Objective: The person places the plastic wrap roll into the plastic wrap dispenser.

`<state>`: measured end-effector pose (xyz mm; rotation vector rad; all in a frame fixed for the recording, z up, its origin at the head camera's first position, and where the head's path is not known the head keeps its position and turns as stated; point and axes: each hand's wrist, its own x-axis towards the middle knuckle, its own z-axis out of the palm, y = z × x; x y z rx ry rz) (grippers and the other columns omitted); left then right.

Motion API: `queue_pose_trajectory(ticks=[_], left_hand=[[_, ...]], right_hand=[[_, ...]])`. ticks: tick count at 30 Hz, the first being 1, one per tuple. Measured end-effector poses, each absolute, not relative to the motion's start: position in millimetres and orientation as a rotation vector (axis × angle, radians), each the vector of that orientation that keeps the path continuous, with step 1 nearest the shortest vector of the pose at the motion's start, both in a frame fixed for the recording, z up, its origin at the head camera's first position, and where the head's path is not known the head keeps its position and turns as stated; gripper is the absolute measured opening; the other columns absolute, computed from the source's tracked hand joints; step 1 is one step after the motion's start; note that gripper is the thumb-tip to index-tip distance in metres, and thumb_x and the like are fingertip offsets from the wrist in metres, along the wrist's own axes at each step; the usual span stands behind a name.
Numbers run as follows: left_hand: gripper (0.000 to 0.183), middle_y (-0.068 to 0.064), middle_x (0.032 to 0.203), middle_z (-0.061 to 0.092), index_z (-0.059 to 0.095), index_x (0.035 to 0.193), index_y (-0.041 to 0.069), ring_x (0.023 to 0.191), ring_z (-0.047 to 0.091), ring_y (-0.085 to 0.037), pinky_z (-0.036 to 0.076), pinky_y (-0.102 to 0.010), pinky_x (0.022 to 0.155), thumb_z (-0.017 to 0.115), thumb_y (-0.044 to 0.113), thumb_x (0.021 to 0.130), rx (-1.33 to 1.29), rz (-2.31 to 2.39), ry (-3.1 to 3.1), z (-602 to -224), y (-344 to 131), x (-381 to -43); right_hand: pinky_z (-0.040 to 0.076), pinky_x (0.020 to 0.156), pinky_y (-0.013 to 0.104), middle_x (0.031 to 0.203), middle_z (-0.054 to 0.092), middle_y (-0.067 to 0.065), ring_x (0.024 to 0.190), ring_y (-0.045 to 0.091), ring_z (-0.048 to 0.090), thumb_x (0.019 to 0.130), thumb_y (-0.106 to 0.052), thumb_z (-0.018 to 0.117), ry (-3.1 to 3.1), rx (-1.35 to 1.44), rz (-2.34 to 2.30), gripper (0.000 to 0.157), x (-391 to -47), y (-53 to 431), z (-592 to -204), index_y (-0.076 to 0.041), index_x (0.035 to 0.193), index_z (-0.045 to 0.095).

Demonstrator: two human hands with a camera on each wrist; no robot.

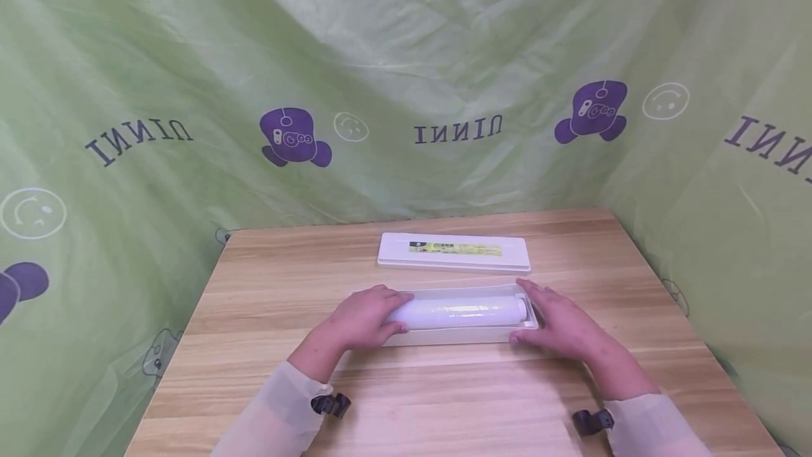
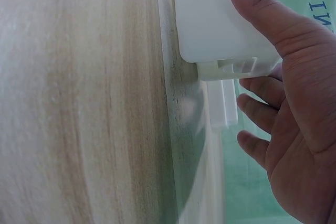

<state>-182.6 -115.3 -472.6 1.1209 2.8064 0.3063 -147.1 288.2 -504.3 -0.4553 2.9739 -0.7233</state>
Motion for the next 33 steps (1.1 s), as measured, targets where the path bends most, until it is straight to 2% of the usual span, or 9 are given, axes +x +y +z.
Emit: queue_pose_trajectory(ticks=[14, 23, 33], left_hand=[[0.053, -0.003, 0.140, 0.066, 0.059, 0.147, 0.014, 0.125, 0.062, -0.023, 0.053, -0.045, 0.103, 0.067, 0.038, 0.101, 1.102, 0.411, 2.765, -473.4, -115.3, -186.6], [0.053, -0.007, 0.133, 0.069, 0.064, 0.143, 0.014, 0.119, 0.066, -0.024, 0.054, -0.045, 0.101, 0.073, 0.037, 0.097, 1.099, 0.492, 2.775, -471.9, -116.0, -187.6], [0.054, -0.004, 0.131, 0.071, 0.066, 0.141, 0.013, 0.118, 0.068, -0.023, 0.055, -0.043, 0.102, 0.078, 0.037, 0.093, 1.025, 0.509, 2.783, -479.5, -116.1, -190.4]], right_hand=[[0.033, 0.113, 0.070, 0.156, 0.045, 0.026, 0.138, 0.056, 0.043, 0.077, -0.062, 0.084, 2.972, -0.465, -0.731, 0.113, -146.3, 288.3, -503.7, -0.007, 0.161, 0.033], [0.033, 0.113, 0.071, 0.156, 0.045, 0.026, 0.138, 0.057, 0.043, 0.076, -0.062, 0.085, 2.974, -0.458, -0.729, 0.114, -146.4, 289.0, -503.0, -0.007, 0.161, 0.034], [0.033, 0.113, 0.070, 0.156, 0.045, 0.026, 0.138, 0.057, 0.042, 0.076, -0.063, 0.084, 2.968, -0.450, -0.728, 0.114, -145.7, 288.8, -502.3, -0.007, 0.162, 0.033]])
